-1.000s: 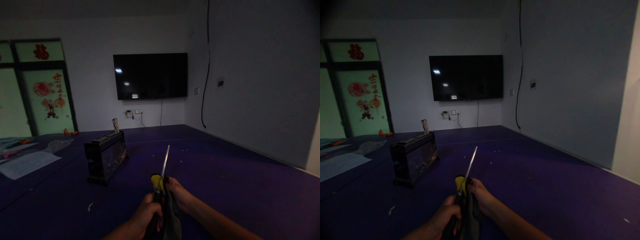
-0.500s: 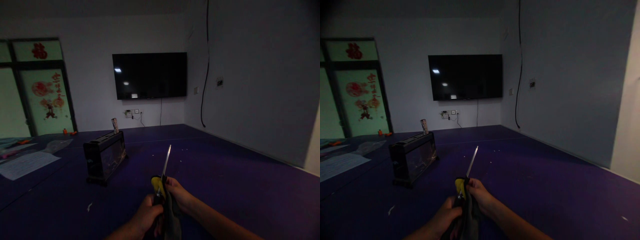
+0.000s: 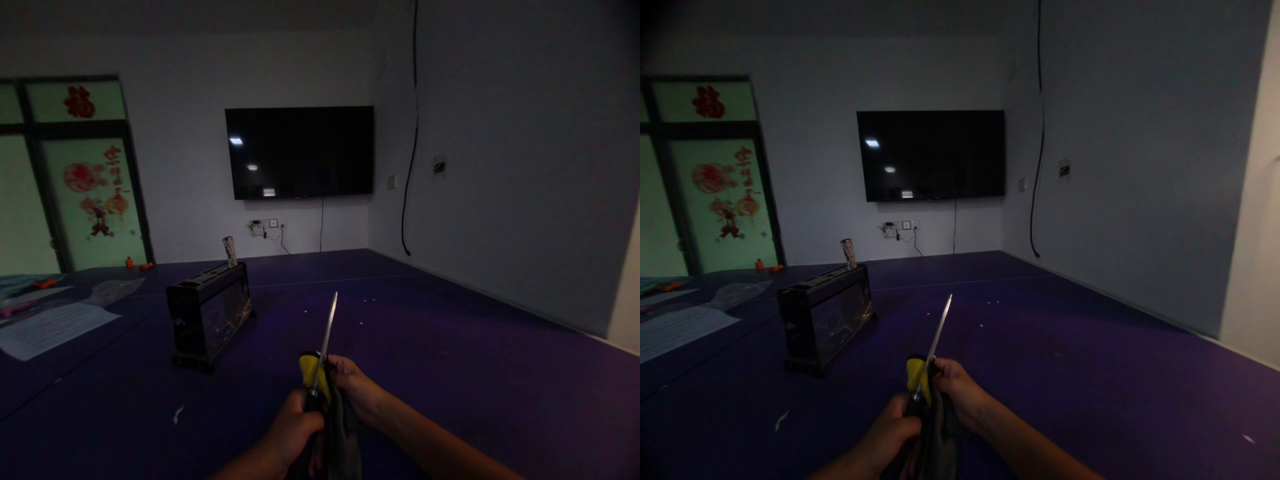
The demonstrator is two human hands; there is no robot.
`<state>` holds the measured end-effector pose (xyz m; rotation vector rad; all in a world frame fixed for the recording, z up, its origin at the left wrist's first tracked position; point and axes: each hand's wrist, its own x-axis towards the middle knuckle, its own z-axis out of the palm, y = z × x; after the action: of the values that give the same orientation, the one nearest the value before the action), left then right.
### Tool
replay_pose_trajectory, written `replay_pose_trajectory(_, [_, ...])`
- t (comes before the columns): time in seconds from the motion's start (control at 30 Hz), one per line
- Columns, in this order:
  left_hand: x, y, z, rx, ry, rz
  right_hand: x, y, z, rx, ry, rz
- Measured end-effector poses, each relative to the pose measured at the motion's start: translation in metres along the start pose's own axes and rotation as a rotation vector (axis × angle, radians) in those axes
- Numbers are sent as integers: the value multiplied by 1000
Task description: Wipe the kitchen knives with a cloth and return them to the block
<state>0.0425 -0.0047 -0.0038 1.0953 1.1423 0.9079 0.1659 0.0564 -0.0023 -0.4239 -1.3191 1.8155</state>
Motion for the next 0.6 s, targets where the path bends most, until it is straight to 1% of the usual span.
replay_pose_trajectory(0.13, [0,-1,1,-27,-25,26,1,2,-1,-16,4,-4])
replay_pose_trajectory(0.33, [-1,1,2,-1,-73,65,0,1,-1,-17,25,3])
replay_pose_trajectory(0.5, [-1,1,2,-15,-52,55,1,4,-2,-51,88,-12])
replay_pose_trajectory(0.6, [-1,-1,2,-23,-45,70,2,4,-2,-59,102,-22])
